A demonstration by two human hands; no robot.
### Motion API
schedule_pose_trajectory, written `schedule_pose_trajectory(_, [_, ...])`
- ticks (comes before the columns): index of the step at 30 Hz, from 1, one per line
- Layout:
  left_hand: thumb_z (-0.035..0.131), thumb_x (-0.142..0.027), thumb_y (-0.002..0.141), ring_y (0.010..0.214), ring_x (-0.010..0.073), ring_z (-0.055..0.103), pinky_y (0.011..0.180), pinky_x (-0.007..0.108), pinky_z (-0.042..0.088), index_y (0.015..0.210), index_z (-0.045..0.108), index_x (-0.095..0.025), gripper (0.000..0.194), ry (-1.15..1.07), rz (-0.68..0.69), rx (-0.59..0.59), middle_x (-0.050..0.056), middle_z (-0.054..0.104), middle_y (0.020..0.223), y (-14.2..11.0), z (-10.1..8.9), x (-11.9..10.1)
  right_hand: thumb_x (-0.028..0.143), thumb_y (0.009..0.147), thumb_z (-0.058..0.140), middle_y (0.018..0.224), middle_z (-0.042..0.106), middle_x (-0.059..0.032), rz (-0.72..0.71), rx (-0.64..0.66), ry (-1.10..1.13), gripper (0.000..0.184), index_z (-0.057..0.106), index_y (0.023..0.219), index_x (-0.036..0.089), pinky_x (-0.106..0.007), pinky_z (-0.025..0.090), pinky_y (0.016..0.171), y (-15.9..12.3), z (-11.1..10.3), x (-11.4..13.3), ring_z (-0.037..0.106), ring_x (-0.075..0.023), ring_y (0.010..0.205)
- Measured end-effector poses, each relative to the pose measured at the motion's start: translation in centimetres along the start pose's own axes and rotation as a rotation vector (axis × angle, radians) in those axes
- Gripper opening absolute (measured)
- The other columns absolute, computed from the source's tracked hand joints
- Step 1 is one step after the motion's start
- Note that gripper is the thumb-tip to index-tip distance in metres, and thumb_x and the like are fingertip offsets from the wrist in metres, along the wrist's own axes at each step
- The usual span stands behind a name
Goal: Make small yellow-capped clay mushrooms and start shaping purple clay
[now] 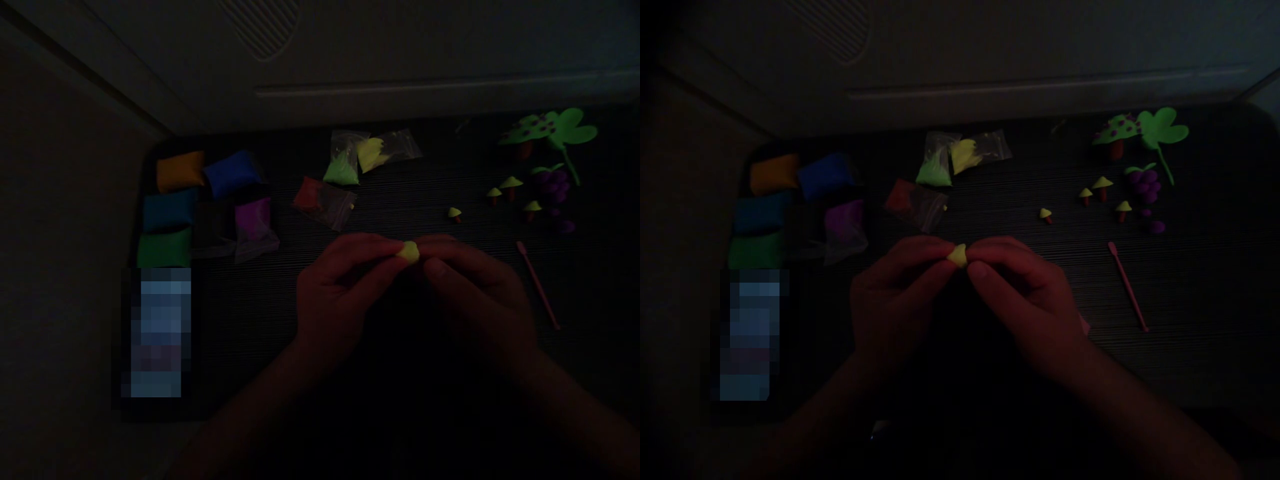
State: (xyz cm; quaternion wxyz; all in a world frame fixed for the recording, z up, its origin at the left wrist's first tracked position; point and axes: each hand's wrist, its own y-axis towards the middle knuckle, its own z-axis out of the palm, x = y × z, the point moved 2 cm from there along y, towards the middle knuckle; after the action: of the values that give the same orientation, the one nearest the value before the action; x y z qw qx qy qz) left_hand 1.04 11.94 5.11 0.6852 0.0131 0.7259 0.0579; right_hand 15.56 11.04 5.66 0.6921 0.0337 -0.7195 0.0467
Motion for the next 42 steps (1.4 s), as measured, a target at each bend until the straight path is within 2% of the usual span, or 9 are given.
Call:
schedule_pose_trajectory(4, [0.071,-0.016,0.067,0.078,0.0117,0.061,0.073,0.024,0.048,0.076,0.071,-0.026,0.013,-0.112,-0.08,-0.025,-0.002,0.067,0.08,0.1,0.1,0.2,0.026,0.084,0.054,0.097,0.064,0.0002,-0.042,0.035,-0.038,0.019,0.065,0.098,0.03,-0.031,0.05,0.082,0.1,-0.1,0.0,0.061,-0.0159,0.092])
schedule_pose_trajectory(9, [0.072,-0.023,0.065,0.076,0.0106,0.061,0.073,0.023,0.048,0.074,0.069,-0.025,0.009,-0.642,-0.442,-0.014,-0.004,0.067,0.078,0.4,0.6,1.7,0.026,0.085,0.052,0.097,0.064,-0.0016,-0.189,0.066,-0.314,0.024,0.062,0.106,0.031,-0.031,0.053,0.073,0.2,0.0,0.6,0.061,-0.0168,0.09])
schedule_pose_trajectory(13, [0.069,-0.025,0.07,0.073,0.0089,0.06,0.072,0.021,0.048,0.076,0.068,-0.021,0.007,-0.949,-0.663,0.08,-0.003,0.066,0.077,0.3,1.2,2.3,0.022,0.082,0.057,0.095,0.063,-0.0026,-0.357,-0.022,-0.562,0.026,0.06,0.106,0.029,-0.033,0.051,0.073,-0.1,0.0,0.9,0.06,-0.0177,0.088])
schedule_pose_trajectory(17, [0.068,-0.022,0.071,0.071,0.0074,0.06,0.07,0.017,0.048,0.076,0.067,-0.019,0.006,-1.062,-0.754,0.142,-0.003,0.066,0.075,-0.1,1.6,2.3,0.025,0.077,0.062,0.091,0.064,-0.0033,-0.505,-0.091,-0.772,0.026,0.059,0.103,0.026,-0.035,0.05,0.072,-0.2,0.2,0.8,0.06,-0.019,0.085])
schedule_pose_trajectory(21, [0.071,-0.02,0.067,0.067,0.0055,0.06,0.065,0.015,0.047,0.079,0.068,-0.02,0.011,-1.021,-0.715,0.138,-0.004,0.066,0.072,-0.1,1.7,1.9,0.026,0.077,0.063,0.087,0.065,-0.0031,-0.532,-0.102,-0.845,0.023,0.06,0.099,0.024,-0.035,0.05,0.069,0.0,0.3,0.6,0.061,-0.0188,0.081])
schedule_pose_trajectory(27, [0.072,-0.021,0.066,0.074,0.0085,0.062,0.073,0.019,0.047,0.074,0.071,-0.024,0.008,-0.733,-0.543,0.071,-0.005,0.07,0.076,0.0,1.3,2.0,0.025,0.077,0.063,0.083,0.065,-0.003,-0.512,-0.122,-0.852,0.015,0.062,0.092,0.023,-0.034,0.049,0.067,0.1,0.3,0.7,0.06,-0.0178,0.077])
schedule_pose_trajectory(33, [0.068,-0.019,0.071,0.087,0.0132,0.063,0.081,0.025,0.047,0.083,0.072,-0.029,0.016,-0.554,-0.406,0.098,-0.004,0.071,0.089,-0.3,1.2,1.9,0.025,0.077,0.063,0.086,0.065,-0.0017,-0.411,-0.152,-0.713,0.015,0.063,0.093,0.025,-0.034,0.049,0.071,0.2,-0.1,0.7,0.06,-0.017,0.079])
schedule_pose_trajectory(39, [0.069,-0.018,0.069,0.084,0.0132,0.063,0.078,0.026,0.048,0.081,0.072,-0.028,0.016,-0.397,-0.296,0.056,-0.002,0.069,0.087,-0.3,0.9,1.5,0.025,0.077,0.063,0.084,0.064,-0.0008,-0.341,-0.15,-0.596,0.012,0.065,0.089,0.027,-0.032,0.049,0.066,0.1,-0.1,0.5,0.059,-0.016,0.077])
schedule_pose_trajectory(42, [0.07,-0.018,0.067,0.086,0.0137,0.062,0.078,0.026,0.049,0.079,0.072,-0.027,0.015,-0.38,-0.292,0.038,-0.002,0.068,0.089,-0.1,0.7,1.6,0.024,0.078,0.062,0.084,0.064,-0.0007,-0.319,-0.131,-0.567,0.013,0.064,0.091,0.026,-0.031,0.049,0.066,0.1,0.0,0.5,0.059,-0.0158,0.077])
